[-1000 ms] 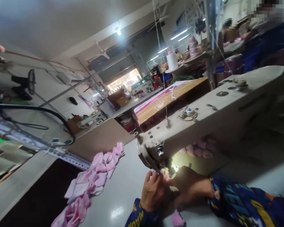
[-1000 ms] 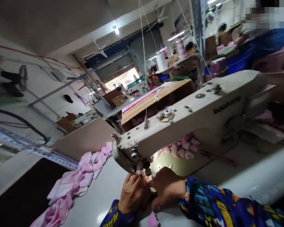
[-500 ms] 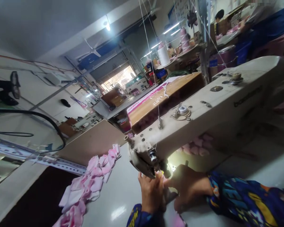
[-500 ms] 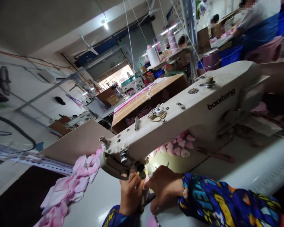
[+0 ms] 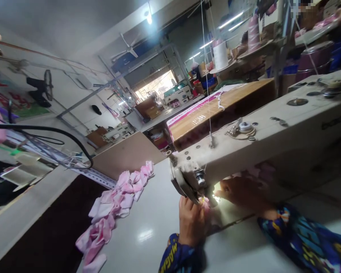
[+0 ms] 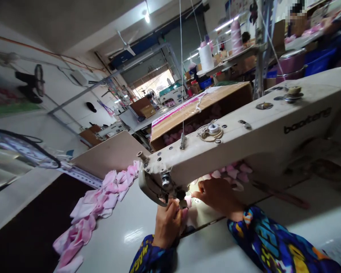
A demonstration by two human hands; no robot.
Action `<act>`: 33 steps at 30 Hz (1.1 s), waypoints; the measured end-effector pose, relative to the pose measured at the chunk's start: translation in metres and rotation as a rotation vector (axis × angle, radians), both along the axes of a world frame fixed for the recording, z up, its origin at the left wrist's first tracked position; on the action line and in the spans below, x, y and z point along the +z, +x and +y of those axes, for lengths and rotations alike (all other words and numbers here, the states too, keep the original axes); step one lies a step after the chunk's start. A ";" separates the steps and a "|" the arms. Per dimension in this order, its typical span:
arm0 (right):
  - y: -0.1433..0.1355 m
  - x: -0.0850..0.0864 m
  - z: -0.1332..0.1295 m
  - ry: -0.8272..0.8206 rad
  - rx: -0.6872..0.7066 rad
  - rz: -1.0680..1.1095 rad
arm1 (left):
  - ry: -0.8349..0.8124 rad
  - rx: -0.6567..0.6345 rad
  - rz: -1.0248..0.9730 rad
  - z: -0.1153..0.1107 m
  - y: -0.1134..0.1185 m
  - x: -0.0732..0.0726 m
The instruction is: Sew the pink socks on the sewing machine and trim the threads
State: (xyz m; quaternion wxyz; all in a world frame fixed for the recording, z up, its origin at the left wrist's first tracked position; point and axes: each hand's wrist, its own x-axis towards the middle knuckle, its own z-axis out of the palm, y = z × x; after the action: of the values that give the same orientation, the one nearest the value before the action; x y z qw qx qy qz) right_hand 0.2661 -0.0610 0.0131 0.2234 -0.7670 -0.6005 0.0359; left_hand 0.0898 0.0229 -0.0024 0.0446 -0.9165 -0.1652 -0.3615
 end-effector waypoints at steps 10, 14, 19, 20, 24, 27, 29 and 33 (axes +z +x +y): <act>-0.023 0.007 -0.006 -0.017 0.013 -0.196 | 0.082 0.012 0.019 -0.001 -0.002 -0.002; -0.025 0.009 -0.004 -0.023 0.012 -0.164 | 0.139 0.038 0.043 0.000 -0.002 -0.002; -0.029 0.012 0.001 -0.119 0.002 -0.065 | 0.178 0.005 0.023 0.000 0.002 0.001; -0.030 0.012 0.001 -0.131 -0.005 -0.060 | 0.188 0.006 0.017 0.000 0.003 0.001; -0.030 0.013 -0.001 -0.150 -0.015 -0.069 | 0.209 0.020 0.001 0.001 0.003 -0.003; -0.030 0.013 -0.002 -0.155 -0.010 -0.079 | 0.186 0.002 -0.003 0.002 0.002 -0.006; -0.031 0.014 -0.002 -0.158 -0.019 -0.089 | 0.159 -0.009 -0.002 0.002 0.002 -0.006; -0.031 0.012 -0.002 -0.147 -0.034 -0.103 | 0.110 -0.031 0.012 0.001 0.001 -0.005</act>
State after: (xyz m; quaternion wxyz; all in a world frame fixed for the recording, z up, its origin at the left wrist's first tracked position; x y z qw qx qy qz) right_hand 0.2352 -0.0630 0.0246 0.1358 -0.7921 -0.5940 0.0365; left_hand 0.0903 0.0236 -0.0078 0.0904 -0.9172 -0.1305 -0.3654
